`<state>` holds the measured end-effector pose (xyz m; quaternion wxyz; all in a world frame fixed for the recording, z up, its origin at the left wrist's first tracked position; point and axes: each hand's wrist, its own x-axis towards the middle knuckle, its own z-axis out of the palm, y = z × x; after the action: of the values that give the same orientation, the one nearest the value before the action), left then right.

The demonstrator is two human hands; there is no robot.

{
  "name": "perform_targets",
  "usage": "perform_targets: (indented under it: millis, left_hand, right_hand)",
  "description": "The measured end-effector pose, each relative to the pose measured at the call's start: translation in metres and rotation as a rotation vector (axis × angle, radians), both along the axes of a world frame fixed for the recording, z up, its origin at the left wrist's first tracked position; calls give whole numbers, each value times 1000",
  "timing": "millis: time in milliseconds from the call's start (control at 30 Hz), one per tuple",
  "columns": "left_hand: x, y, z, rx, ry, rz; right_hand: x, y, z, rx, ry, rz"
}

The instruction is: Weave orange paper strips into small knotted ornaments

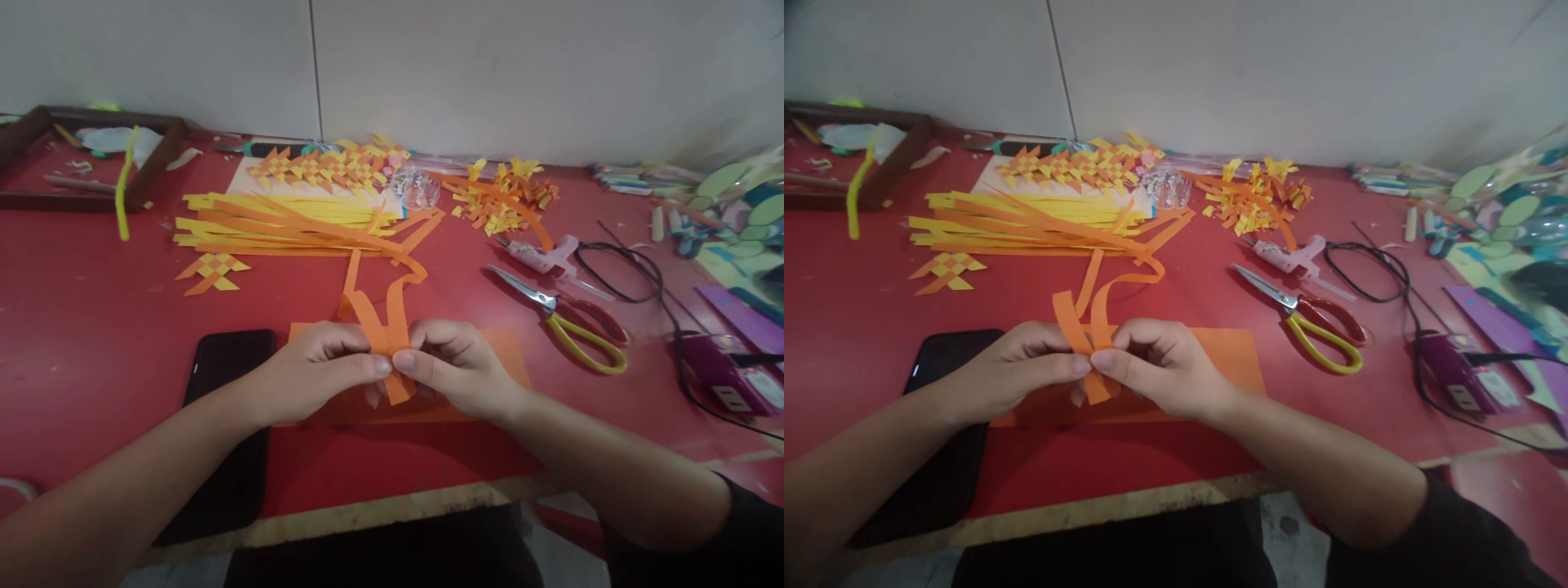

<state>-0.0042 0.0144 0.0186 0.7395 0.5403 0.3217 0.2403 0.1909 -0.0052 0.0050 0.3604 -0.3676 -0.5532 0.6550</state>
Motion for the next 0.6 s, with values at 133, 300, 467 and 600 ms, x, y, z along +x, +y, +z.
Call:
perform_targets:
  millis: [133, 300, 467, 600]
  left_hand:
    - [0, 0, 1, 28, 8, 21]
    - [-4, -2, 0, 165, 164, -73]
    - [-4, -1, -1, 186, 110, -67]
    - [-4, 0, -3, 195, 160, 3]
  right_hand:
    - [0, 1, -2, 6, 25, -33]
    - [1, 3, -2, 4, 1, -51]
    - [3, 3, 0, -76, 47, 34]
    - [4, 1, 2, -63, 13, 48]
